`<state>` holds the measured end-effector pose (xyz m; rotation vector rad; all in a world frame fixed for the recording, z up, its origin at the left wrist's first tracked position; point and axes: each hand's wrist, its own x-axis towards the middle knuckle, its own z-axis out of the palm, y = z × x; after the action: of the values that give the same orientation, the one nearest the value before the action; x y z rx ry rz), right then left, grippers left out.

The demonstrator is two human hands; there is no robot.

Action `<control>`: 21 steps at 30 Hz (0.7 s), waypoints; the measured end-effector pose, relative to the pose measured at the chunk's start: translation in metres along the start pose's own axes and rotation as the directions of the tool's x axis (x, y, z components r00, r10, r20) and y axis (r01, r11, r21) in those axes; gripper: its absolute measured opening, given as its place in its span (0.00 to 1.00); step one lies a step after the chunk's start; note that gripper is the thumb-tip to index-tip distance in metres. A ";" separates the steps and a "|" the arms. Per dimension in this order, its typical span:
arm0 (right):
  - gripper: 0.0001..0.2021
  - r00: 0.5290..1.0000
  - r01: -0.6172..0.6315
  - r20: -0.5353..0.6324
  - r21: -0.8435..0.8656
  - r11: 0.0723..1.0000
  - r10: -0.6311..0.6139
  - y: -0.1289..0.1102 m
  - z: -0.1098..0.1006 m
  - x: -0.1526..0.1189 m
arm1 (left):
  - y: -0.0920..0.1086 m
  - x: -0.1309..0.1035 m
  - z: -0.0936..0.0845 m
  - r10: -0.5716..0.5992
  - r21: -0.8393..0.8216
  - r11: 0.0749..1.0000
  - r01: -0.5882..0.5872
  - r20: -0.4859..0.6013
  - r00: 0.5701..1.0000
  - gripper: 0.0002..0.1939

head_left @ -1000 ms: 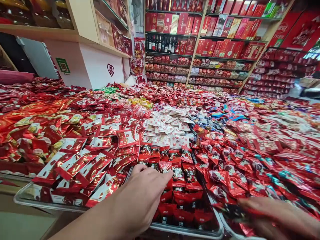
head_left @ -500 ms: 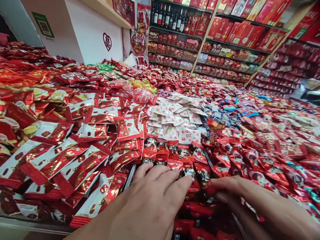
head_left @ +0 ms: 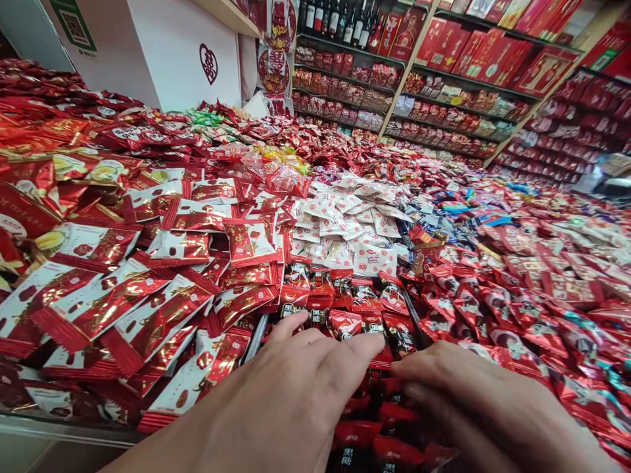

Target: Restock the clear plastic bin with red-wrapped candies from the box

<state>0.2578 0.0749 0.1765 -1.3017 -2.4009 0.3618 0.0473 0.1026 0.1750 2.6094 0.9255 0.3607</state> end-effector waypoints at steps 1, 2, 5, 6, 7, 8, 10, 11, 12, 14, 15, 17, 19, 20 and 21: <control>0.10 1.000 0.010 0.029 0.014 1.000 -0.010 -0.002 0.001 0.002 | 0.000 -0.001 0.000 -0.004 -0.011 1.000 0.004 0.007 1.000 0.27; 0.09 0.998 0.004 0.059 0.018 1.000 -0.005 -0.003 0.002 0.003 | -0.001 -0.002 0.000 -0.013 -0.022 1.000 0.013 0.009 1.000 0.28; 0.09 0.988 -0.057 0.140 -0.013 0.998 0.058 -0.009 0.004 0.007 | -0.003 -0.003 0.002 -0.061 -0.071 0.996 0.062 0.024 0.998 0.31; 0.10 0.984 -0.077 0.160 -0.026 0.997 0.081 -0.010 0.004 0.008 | -0.003 -0.004 0.002 -0.069 -0.088 0.994 0.071 0.027 0.997 0.31; 0.10 0.980 -0.092 0.176 -0.037 0.995 0.097 -0.012 0.004 0.008 | -0.003 -0.004 0.002 -0.071 -0.105 0.992 0.073 0.027 0.997 0.31; 0.11 0.977 -0.100 0.185 -0.048 0.994 0.107 -0.013 0.003 0.009 | -0.004 -0.004 0.002 -0.068 -0.118 0.991 0.070 0.020 0.997 0.30; 0.11 0.977 -0.107 0.176 -0.077 0.991 0.120 -0.014 0.002 0.010 | -0.004 -0.004 0.002 -0.050 -0.141 0.989 0.049 -0.003 0.999 0.28; 0.11 0.978 -0.117 0.162 -0.098 0.988 0.132 -0.014 0.002 0.010 | -0.003 -0.004 0.001 -0.042 -0.149 0.988 0.039 -0.020 0.999 0.28; 0.11 0.978 -0.134 0.145 -0.124 0.983 0.151 -0.014 0.003 0.010 | -0.003 -0.004 0.001 -0.037 -0.156 0.987 0.031 -0.034 0.999 0.27; 0.11 0.970 -0.188 0.120 -0.172 0.967 0.210 -0.013 0.004 0.010 | -0.002 -0.005 0.001 -0.035 -0.164 0.986 0.025 -0.058 0.998 0.25; 0.10 0.964 -0.213 0.120 -0.188 0.959 0.238 -0.013 0.005 0.011 | -0.001 -0.005 0.001 -0.038 -0.165 0.986 0.026 -0.069 0.997 0.24; 0.10 0.957 -0.233 0.133 -0.185 0.955 0.259 -0.013 0.004 0.011 | -0.001 -0.004 0.001 -0.040 -0.165 0.986 0.024 -0.091 0.995 0.22; 0.11 0.958 -0.228 0.142 -0.146 0.963 0.249 -0.015 0.002 0.010 | -0.001 -0.003 0.002 -0.021 -0.167 0.986 0.002 -0.110 0.994 0.20; 0.12 0.961 -0.224 0.134 -0.136 0.965 0.242 -0.016 -0.001 0.009 | -0.001 -0.002 0.002 -0.009 -0.168 0.986 -0.010 -0.113 0.994 0.19; 0.12 0.963 -0.226 0.119 -0.141 0.964 0.243 -0.017 -0.003 0.008 | -0.001 -0.001 0.002 0.001 -0.167 0.986 -0.019 -0.111 0.994 0.18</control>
<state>0.2423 0.0726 0.1877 -1.6771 -2.4176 0.3792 0.0467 0.1019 0.1723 2.4618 0.8772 0.5662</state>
